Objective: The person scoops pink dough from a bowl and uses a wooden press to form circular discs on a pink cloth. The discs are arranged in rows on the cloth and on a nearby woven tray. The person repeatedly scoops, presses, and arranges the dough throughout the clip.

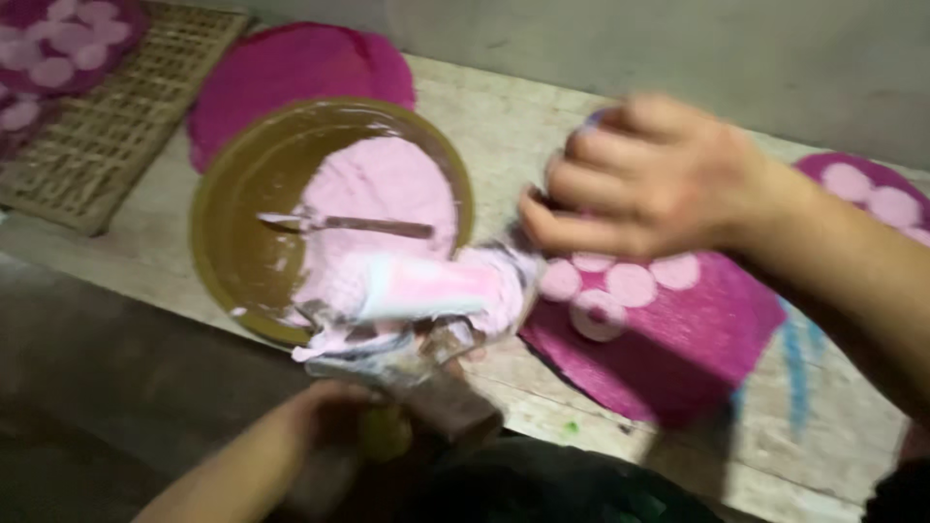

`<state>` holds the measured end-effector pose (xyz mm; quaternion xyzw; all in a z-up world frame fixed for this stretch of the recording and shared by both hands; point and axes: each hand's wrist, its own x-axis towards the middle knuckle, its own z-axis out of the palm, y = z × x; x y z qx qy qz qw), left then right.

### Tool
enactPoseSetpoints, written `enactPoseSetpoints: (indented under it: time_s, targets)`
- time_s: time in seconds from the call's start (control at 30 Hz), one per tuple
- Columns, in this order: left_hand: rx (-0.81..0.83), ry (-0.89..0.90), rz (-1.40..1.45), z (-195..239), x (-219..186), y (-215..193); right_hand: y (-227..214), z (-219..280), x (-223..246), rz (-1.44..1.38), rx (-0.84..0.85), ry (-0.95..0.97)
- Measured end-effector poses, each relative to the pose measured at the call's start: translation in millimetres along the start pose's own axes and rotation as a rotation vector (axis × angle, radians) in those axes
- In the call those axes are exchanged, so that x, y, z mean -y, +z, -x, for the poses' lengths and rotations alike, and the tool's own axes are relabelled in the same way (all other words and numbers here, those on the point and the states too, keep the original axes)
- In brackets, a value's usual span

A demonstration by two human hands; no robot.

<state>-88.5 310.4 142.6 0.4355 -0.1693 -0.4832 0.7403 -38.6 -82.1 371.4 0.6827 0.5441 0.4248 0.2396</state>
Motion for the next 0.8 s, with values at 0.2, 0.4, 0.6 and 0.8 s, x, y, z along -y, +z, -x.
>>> enactPoseSetpoints:
  time_s: [0.2, 0.4, 0.6, 0.8]
  targets:
    - [-0.688, 0.644, -0.98, 36, -16, -90, 102, -101, 33, -0.718, -0.144, 0.884]
    - [-1.286, 0.704, -0.928, 19, -30, -212, 266, -137, 179, -0.883, 0.529, 0.815]
    - [-1.38, 0.714, -0.9, 13, -7, -251, 320, -141, 220, -0.756, 0.589, 0.624]
    - [-1.426, 0.794, -1.039, 13, 3, -260, 309, -148, 176, -0.831, 1.011, 0.502]
